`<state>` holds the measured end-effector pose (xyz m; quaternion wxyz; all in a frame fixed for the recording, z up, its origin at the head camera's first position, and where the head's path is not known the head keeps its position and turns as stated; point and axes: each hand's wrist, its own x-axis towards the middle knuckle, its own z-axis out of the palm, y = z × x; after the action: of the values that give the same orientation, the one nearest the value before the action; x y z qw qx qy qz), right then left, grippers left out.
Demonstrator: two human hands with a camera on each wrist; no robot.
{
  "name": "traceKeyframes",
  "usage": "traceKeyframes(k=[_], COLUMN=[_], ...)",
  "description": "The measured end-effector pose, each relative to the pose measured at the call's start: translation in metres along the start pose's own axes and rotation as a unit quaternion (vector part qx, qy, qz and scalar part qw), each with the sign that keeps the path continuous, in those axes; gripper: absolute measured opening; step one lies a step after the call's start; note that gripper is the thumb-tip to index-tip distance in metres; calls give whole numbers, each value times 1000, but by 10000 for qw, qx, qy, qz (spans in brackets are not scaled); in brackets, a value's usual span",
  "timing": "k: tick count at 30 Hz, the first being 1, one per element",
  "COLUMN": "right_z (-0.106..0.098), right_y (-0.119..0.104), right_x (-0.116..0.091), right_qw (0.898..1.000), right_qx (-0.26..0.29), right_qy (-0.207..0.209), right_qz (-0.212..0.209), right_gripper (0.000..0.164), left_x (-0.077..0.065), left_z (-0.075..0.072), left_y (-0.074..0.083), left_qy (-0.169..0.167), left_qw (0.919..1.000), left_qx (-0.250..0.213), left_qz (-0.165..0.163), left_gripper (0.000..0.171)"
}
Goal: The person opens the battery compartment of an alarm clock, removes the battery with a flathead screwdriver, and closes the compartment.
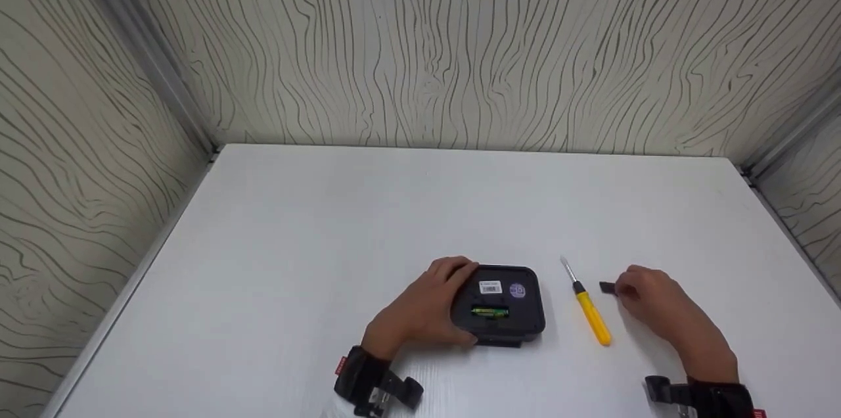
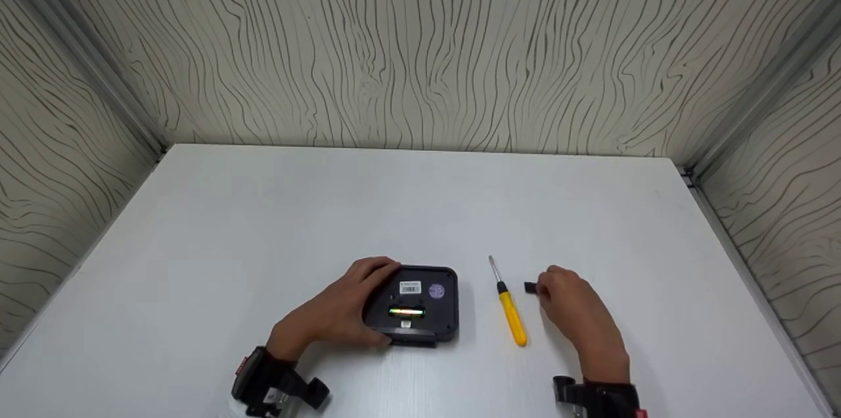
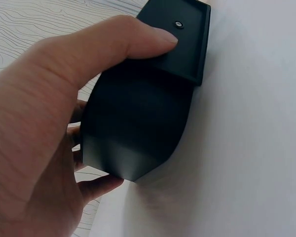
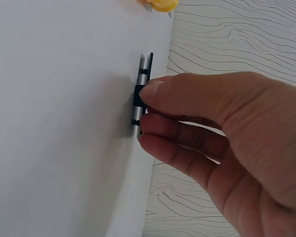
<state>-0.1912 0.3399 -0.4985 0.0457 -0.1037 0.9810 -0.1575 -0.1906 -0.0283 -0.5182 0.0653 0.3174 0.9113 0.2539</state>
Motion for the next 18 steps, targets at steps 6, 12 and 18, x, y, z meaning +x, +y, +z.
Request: traceKeyframes(k=[6,12,18], right_z=[-4,-18,-24], right_y=[-1,-14,-28], right_x=[0,-3,-7], right_qw=[9996,9976,9964], right_qx=[10,82,-265], right_qy=[-209,-375,-457], right_qz=[193,570,667], right_gripper=[14,16,27], left_x=[0,0,0], left_z=[0,0,1], left_y=[0,0,1], left_qy=[15,31,50], left_qw=[10000,10000,10000], left_qx=[-21,-24,44], left_qz=[5,4,-30], left_gripper=[104,105,104])
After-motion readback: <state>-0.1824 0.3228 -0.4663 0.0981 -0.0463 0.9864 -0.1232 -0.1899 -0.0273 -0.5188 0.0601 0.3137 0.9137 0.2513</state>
